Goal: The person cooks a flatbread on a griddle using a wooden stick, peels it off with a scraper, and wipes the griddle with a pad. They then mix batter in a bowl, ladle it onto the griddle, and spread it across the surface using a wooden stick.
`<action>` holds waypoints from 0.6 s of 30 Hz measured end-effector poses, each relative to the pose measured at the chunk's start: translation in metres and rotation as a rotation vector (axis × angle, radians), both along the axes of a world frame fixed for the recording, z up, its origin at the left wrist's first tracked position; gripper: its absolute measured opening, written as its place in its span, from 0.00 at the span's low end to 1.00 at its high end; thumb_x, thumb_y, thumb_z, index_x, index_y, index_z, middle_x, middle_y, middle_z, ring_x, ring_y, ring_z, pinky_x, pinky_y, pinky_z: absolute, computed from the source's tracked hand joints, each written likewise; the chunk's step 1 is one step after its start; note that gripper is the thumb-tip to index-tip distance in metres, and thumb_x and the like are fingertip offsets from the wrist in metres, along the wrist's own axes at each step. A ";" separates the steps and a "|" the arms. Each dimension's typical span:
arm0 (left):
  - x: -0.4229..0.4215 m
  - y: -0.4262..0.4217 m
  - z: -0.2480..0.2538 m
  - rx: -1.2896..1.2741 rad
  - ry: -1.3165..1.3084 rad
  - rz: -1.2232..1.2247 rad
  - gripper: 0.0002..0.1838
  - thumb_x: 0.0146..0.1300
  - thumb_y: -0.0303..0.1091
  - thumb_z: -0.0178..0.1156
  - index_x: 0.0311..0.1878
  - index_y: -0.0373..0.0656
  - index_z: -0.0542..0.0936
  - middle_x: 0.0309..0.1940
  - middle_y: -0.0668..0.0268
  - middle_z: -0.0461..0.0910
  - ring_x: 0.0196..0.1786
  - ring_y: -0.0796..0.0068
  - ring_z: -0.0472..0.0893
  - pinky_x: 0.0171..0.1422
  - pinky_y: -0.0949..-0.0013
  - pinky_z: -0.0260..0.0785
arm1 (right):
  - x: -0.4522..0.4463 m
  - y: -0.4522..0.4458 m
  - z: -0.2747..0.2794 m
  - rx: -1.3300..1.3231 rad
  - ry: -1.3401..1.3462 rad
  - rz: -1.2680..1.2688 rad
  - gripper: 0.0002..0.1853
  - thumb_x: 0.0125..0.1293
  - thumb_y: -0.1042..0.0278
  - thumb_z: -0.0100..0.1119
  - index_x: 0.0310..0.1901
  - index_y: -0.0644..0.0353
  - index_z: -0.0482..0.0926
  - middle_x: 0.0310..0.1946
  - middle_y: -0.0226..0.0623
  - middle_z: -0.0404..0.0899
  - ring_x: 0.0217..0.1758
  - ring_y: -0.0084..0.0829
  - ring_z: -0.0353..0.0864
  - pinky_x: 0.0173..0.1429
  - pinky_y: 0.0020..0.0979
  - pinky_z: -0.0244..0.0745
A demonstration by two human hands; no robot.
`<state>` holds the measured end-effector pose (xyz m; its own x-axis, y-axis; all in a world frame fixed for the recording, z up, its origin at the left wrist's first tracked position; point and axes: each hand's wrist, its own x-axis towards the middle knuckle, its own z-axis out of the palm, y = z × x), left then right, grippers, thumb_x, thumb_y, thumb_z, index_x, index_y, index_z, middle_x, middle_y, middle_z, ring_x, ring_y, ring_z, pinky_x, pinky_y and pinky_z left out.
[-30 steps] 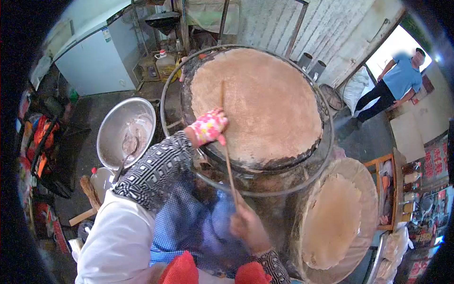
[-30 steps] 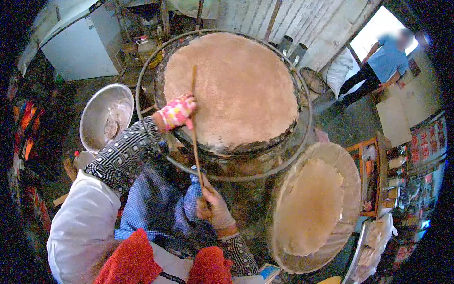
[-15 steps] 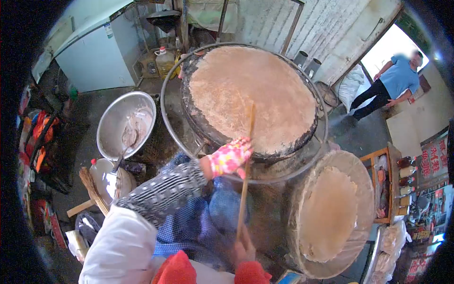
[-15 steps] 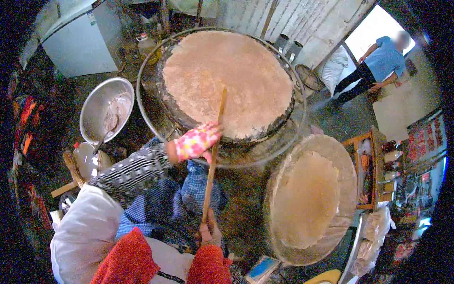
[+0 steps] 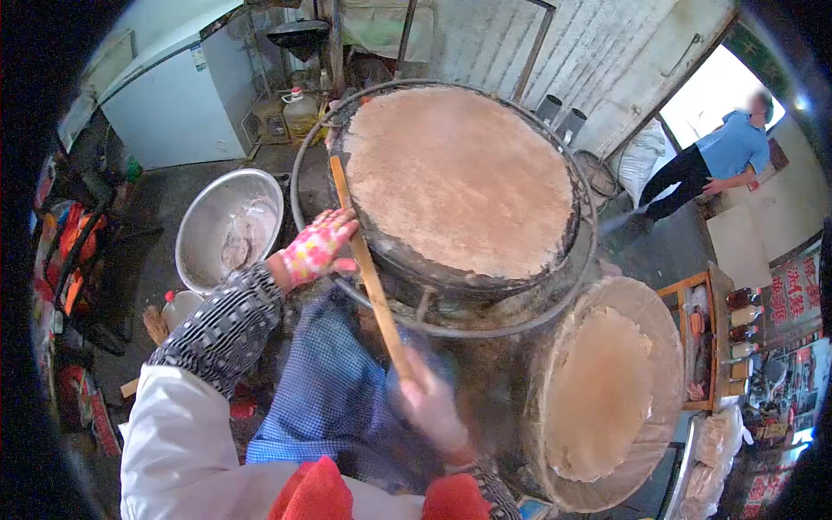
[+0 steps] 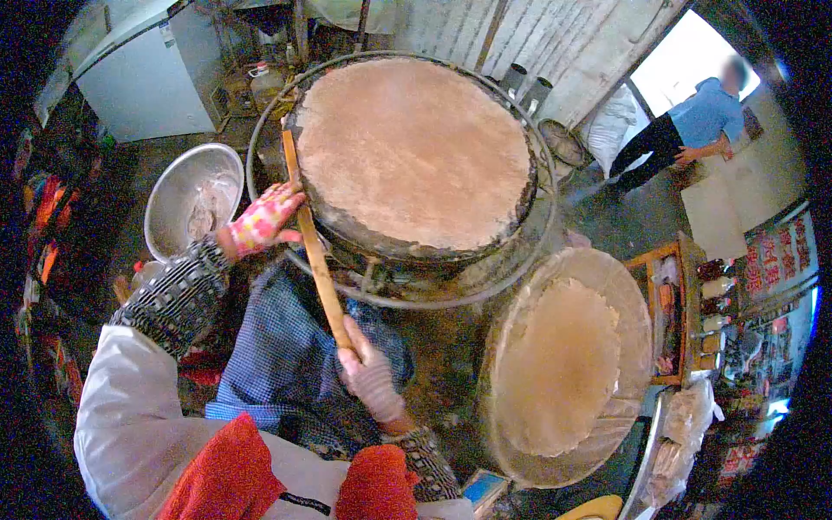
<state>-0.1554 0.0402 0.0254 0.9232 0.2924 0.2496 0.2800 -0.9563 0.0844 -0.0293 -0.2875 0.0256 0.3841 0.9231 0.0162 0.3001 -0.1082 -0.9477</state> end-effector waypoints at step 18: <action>-0.013 -0.001 -0.066 0.160 0.236 0.200 0.05 0.35 0.37 0.62 0.19 0.50 0.80 0.20 0.63 0.77 0.34 0.61 0.76 0.43 0.58 0.63 | -0.010 0.015 0.006 -0.241 0.462 -0.078 0.27 0.64 0.70 0.50 0.66 0.46 0.63 0.23 0.24 0.72 0.16 0.15 0.64 0.20 0.20 0.63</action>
